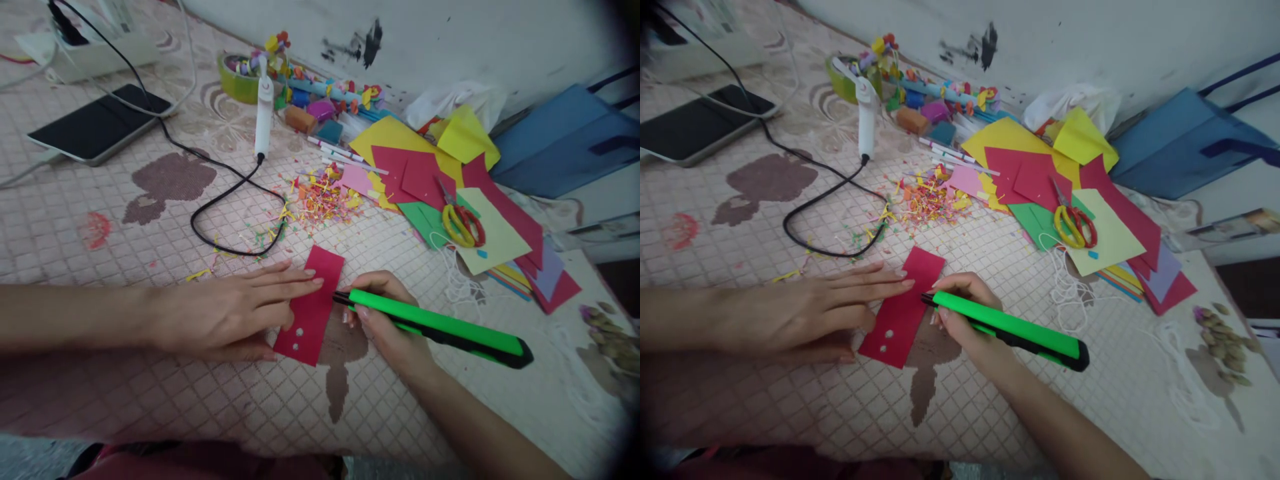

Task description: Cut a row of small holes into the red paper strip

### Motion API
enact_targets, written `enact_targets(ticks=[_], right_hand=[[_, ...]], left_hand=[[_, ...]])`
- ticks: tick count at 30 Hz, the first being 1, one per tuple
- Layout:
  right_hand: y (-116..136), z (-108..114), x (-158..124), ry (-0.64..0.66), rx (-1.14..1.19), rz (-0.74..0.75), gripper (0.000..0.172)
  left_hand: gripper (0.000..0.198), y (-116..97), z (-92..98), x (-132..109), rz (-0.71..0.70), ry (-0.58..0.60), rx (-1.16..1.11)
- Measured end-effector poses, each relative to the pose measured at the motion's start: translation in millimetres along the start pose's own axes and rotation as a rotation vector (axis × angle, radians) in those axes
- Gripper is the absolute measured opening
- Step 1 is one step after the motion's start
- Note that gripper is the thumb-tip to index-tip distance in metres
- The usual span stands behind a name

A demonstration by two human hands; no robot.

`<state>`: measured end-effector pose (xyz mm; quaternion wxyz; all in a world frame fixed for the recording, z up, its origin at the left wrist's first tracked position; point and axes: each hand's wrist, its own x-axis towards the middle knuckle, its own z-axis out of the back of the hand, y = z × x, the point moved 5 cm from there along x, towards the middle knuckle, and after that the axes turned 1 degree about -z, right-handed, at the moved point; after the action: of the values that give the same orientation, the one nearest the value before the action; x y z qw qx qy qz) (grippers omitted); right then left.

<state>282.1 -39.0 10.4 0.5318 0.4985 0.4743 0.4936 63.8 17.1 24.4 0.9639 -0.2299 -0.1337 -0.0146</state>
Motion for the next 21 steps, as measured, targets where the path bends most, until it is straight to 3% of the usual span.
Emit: enact_targets(ticks=[6,14,21], right_hand=[[-4.6,1.0,16.1,0.148,0.014,-0.039,0.015],[8.0,-8.0,12.4,0.431,-0.125,0.045,0.027],[13.4,-16.2,11.6,0.411,-0.264,0.201,0.032]], left_hand=[[0.066,-1.3,-5.0,-1.4,-0.033,0.151,0.023],[0.067,0.3,-8.7,-0.1,-0.046,0.185,0.051],[0.067,-0.6,-8.4,1.1,-0.052,0.175,0.053]])
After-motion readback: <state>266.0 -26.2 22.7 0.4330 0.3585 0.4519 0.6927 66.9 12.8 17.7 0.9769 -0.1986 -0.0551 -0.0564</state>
